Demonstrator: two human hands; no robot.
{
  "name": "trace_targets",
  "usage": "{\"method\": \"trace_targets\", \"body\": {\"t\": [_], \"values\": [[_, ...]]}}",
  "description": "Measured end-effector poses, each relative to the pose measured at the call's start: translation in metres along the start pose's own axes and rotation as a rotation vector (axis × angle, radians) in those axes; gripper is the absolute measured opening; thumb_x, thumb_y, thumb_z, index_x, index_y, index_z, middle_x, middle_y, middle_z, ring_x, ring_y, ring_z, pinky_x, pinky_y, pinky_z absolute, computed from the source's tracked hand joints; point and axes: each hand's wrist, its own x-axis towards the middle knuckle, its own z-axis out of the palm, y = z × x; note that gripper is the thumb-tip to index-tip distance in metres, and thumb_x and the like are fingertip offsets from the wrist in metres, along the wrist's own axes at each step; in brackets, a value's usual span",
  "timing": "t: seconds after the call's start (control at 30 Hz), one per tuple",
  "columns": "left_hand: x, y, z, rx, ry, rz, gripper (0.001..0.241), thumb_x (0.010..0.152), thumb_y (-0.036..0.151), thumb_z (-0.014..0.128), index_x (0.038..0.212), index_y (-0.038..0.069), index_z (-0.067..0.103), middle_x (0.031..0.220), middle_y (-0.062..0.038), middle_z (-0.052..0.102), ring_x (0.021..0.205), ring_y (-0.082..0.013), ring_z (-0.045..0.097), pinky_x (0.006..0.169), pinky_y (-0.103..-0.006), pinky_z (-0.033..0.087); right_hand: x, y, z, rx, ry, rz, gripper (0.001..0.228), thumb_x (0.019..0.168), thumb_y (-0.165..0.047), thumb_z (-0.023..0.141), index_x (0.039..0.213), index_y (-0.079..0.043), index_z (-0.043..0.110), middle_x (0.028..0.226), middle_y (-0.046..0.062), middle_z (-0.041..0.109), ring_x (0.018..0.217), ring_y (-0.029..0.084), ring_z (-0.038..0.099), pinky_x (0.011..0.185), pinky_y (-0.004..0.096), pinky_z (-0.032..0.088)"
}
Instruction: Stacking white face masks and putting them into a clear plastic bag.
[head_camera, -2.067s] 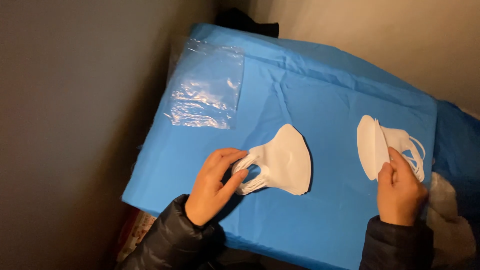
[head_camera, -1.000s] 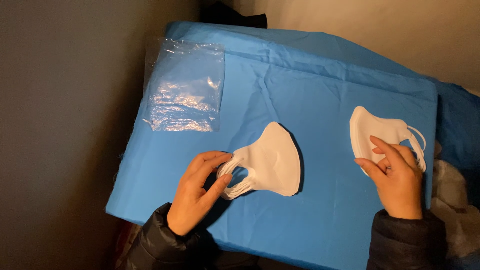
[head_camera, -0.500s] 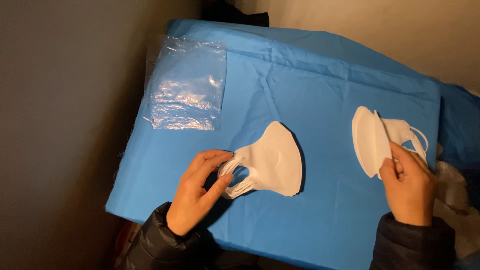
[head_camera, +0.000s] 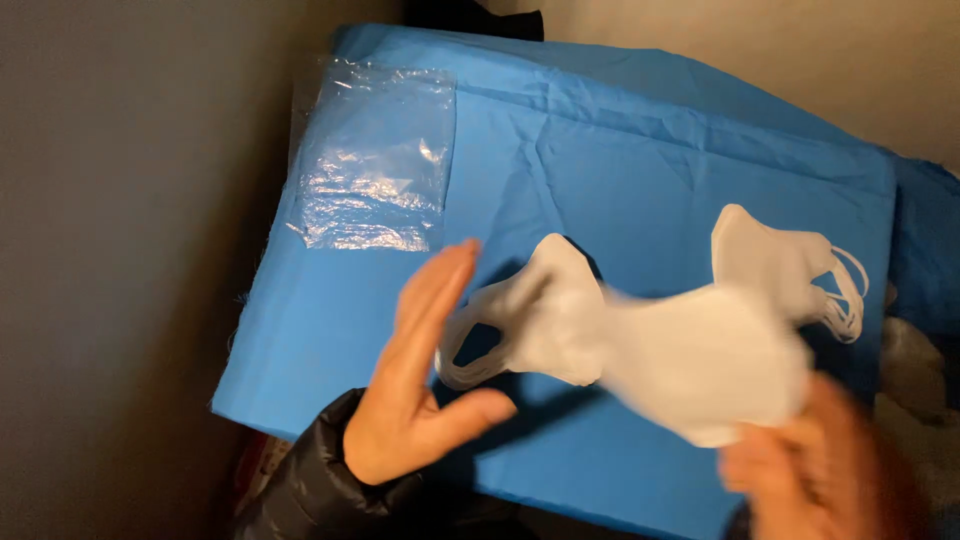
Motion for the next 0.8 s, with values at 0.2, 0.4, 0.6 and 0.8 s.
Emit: {"method": "trace_targets", "body": {"t": [0.2, 0.4, 0.6, 0.8], "values": [[-0.009, -0.003, 0.009, -0.262, 0.031, -0.284, 0.065, 0.085, 0.0, 0.075, 0.145, 0.004, 0.051, 0.11, -0.008, 0.074, 0.09, -0.0133, 0.07, 0.081, -0.0242, 0.057, -0.077, 0.011, 0.013, -0.633, 0.455, -0.489, 0.062, 0.087, 0.014, 0.058, 0.146, 0.01, 0.041, 0.084, 0.016, 0.067, 0.053, 0.014, 0.059, 0.05, 0.022, 0.051], [-0.008, -0.012, 0.013, -0.079, 0.178, -0.307, 0.039, 0.09, -0.002, 0.071, 0.128, 0.003, 0.067, 0.093, -0.003, 0.062, 0.075, -0.0097, 0.057, 0.067, -0.0207, 0.05, -0.045, 0.015, 0.005, -0.952, 0.463, -0.477, 0.051, 0.089, 0.011, 0.062, 0.139, 0.009, 0.055, 0.08, 0.005, 0.066, 0.052, 0.007, 0.046, 0.049, 0.018, 0.038], [-0.009, -0.02, 0.015, 0.103, 0.154, -0.282, 0.035, 0.089, -0.004, 0.069, 0.123, 0.003, 0.069, 0.1, -0.005, 0.061, 0.07, -0.01, 0.054, 0.062, -0.0213, 0.047, -0.033, 0.03, 0.006, -1.103, 0.454, -0.549, 0.04, 0.087, 0.009, 0.069, 0.126, 0.0, 0.069, 0.086, 0.003, 0.07, 0.057, 0.01, 0.046, 0.054, 0.023, 0.042], [-0.011, -0.024, 0.014, 0.117, 0.09, -0.286, 0.034, 0.09, -0.003, 0.067, 0.124, -0.001, 0.067, 0.104, -0.006, 0.057, 0.068, -0.0101, 0.052, 0.062, -0.0214, 0.048, -0.027, 0.03, 0.013, -1.238, 0.377, -0.616, 0.036, 0.088, 0.01, 0.067, 0.122, -0.001, 0.071, 0.074, 0.001, 0.058, 0.055, 0.012, 0.044, 0.053, 0.026, 0.043]]}}
